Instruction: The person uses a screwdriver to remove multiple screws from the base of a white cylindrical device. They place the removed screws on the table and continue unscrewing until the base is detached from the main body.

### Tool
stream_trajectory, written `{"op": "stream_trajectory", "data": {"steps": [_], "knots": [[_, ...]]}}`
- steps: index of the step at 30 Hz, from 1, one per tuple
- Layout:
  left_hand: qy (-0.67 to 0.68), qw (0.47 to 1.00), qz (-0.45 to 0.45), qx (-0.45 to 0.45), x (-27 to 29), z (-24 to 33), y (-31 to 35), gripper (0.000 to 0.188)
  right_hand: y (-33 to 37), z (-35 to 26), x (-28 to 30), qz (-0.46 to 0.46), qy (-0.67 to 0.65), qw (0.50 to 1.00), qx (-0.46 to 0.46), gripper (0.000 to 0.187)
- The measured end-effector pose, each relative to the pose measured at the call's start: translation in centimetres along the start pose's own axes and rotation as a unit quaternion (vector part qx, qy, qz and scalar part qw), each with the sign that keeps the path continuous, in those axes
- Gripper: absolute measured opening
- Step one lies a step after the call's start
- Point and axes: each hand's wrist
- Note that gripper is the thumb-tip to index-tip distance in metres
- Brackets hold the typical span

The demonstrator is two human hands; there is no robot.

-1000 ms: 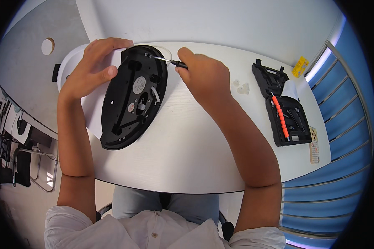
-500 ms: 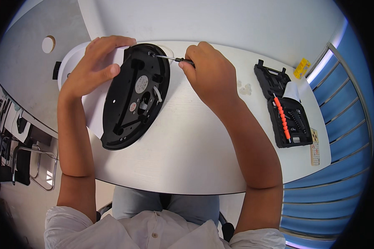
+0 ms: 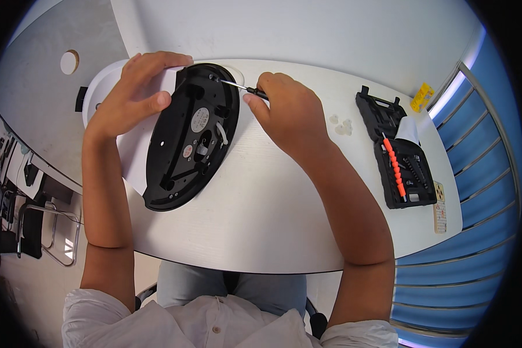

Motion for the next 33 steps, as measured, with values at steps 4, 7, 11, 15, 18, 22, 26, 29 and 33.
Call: {"op": "stream_trajectory", "data": {"steps": [4,7,11,15,18,22,26,29,33], "knots": [[-0.007,1.000,-0.004,0.009,0.1,0.2,0.0,0.075,-0.2,-0.1,0.1,0.042,0.020,0.998,0.036,0.017],[-0.005,1.000,-0.005,0.015,0.1,0.2,0.0,0.076,-0.2,-0.4,0.3,0.023,0.023,0.999,0.020,0.015],[0.002,1.000,-0.006,0.022,0.1,0.4,0.0,0.075,-0.1,-0.1,0.1,0.030,0.023,0.998,0.041,0.017],[0.004,1.000,-0.005,0.013,0.1,0.3,0.0,0.073,-0.2,0.0,0.1,0.036,0.028,0.998,0.038,0.019],[0.000,1.000,-0.002,0.003,0.1,0.1,0.0,0.073,-0.3,-0.2,0.3,0.012,0.039,0.999,0.020,0.017],[-0.001,1.000,0.002,-0.008,-0.1,0.0,-0.1,0.073,-0.2,-0.4,0.6,-0.018,0.030,0.999,0.000,0.016],[-0.003,1.000,0.004,-0.011,0.0,0.1,-0.1,0.073,-0.2,-0.5,0.8,-0.055,0.024,0.998,-0.020,0.016],[-0.002,1.000,0.003,-0.010,0.0,0.1,-0.1,0.074,-0.2,-0.6,1.1,-0.079,0.019,0.996,-0.041,0.016],[-0.003,1.000,0.001,-0.007,0.0,0.1,-0.1,0.074,-0.2,-0.4,1.0,-0.094,-0.012,0.994,-0.049,0.015]]}}
Point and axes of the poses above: each hand's wrist, its own y-axis away from the middle knuckle, its own x-axis out of the back of the hand, z = x × y, and after that the axes turned 4 degrees about -x, right-handed
